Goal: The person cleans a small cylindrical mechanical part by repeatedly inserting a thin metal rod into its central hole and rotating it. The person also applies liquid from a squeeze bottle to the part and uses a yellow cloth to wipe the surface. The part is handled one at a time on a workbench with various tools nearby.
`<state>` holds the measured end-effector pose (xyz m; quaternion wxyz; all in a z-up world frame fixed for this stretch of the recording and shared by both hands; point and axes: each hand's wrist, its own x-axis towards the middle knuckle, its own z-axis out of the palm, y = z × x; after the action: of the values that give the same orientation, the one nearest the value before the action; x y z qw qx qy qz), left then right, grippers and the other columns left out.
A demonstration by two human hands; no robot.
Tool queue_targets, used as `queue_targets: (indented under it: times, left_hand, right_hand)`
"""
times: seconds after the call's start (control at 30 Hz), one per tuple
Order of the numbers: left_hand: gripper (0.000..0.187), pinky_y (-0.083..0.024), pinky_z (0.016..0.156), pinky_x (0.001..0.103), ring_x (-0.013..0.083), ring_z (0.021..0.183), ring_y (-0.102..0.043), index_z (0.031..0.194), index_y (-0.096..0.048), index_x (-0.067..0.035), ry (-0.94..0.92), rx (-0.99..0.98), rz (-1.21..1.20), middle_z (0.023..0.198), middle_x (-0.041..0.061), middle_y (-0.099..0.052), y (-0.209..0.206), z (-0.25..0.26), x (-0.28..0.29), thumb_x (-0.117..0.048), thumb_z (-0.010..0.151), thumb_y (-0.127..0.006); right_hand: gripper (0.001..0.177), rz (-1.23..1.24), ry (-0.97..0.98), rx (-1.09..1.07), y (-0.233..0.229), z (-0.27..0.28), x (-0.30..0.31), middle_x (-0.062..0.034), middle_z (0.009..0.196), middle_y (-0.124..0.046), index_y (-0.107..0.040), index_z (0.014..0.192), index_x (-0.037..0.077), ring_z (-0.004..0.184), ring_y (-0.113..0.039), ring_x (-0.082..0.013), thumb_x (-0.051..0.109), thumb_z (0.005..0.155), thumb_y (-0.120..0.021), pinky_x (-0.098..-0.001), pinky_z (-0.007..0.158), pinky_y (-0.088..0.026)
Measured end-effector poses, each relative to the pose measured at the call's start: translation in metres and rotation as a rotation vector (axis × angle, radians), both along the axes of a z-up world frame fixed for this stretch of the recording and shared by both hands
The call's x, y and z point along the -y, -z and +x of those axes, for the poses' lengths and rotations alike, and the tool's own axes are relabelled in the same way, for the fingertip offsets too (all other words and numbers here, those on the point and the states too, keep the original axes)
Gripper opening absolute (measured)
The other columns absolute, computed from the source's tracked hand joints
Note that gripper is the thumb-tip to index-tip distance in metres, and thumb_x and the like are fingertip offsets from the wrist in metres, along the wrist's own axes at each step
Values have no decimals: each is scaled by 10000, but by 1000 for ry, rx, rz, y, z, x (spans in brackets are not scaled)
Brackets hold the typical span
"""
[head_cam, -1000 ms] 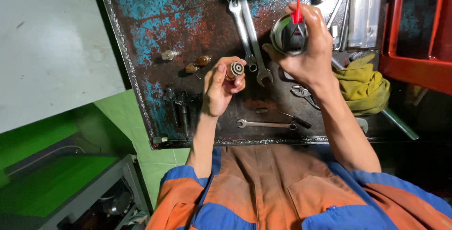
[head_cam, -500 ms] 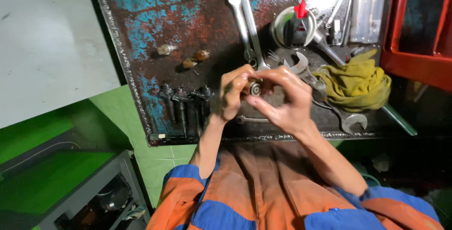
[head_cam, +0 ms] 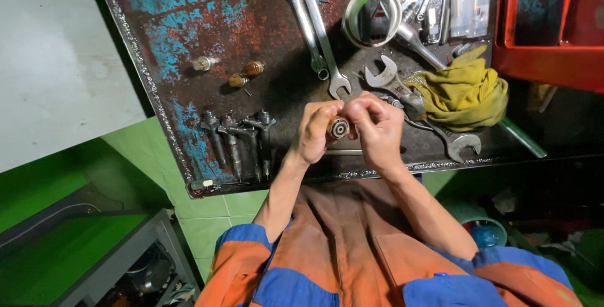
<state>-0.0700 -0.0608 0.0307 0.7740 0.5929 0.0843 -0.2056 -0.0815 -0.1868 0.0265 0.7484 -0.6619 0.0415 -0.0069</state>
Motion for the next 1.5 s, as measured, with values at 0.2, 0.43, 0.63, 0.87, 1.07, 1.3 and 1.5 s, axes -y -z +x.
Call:
queue_targets:
  times: [0.2, 0.43, 0.63, 0.87, 1.07, 1.3, 1.5]
  left_hand:
    - [396, -369, 321, 207, 85, 383, -491, 622, -617, -73, -7, -132, -120, 477, 69, -513, 5, -1, 6, -359, 884, -538]
    - [301, -354, 373, 187, 83, 458, -482, 661, -590, -101, 22, -169, -13, 547, 19, -459, 50, -14, -5, -277, 893, -515]
    - [357, -325, 450, 217, 116, 541, -440, 641, -617, -127, 62, -53, 153, 596, 12, -482, 74, -29, -31, -320, 919, -505]
    - [434, -233, 343, 154, 40, 381, -272, 660, -593, 16, -247, -130, -75, 442, 23, -320, 31, -36, -66, -257, 973, -467]
    - [488, -138, 374, 197, 42, 410, -248, 681, -539, -11, -297, -82, -237, 551, 30, -399, 21, -38, -89, -386, 984, -464]
    - [472, -255, 309, 169, 36, 350, -266, 672, -609, 82, -308, -66, -119, 401, 35, -319, 25, -22, -102, -247, 974, -457]
    - [463, -274, 337, 177, 65, 347, -327, 662, -649, 42, -256, -29, 69, 398, 48, -333, 15, 10, -101, -250, 964, -453]
  right_hand:
    - [369, 94, -6, 23, -7, -1, 18, -109, 621, -498, -585, 700, -11, 457, -559, -170, 59, 1062, -571, -257, 467, -443]
    - [171, -86, -148, 209, -9, -3, 20, -147, 757, -676, -753, 863, -30, 658, -597, -213, 74, 810, -878, -334, 641, -475]
    - [284, -96, -65, -43, 20, -9, -15, -91, 615, -593, -692, 711, 35, 582, -485, -150, 150, 966, -743, -297, 605, -419]
    - [240, -295, -243, -45, 54, 62, -64, -277, 890, -663, -712, 1045, -37, 834, -680, -406, 182, 970, -776, -487, 745, -523]
    - [542, -494, -675, 490, 64, 99, -106, -167, 1272, -561, -504, 1485, 76, 1148, -618, -336, 212, 1022, -751, -365, 973, -497]
    - [369, -604, -497, 370, 116, 101, -128, -74, 999, -627, -688, 1217, 126, 971, -684, -310, 28, 864, -729, -384, 839, -566]
    - [527, 586, -234, -676, 61, 53, -69, -187, 1201, -706, -585, 1231, 54, 863, -718, -155, 391, 866, -759, -222, 724, -606]
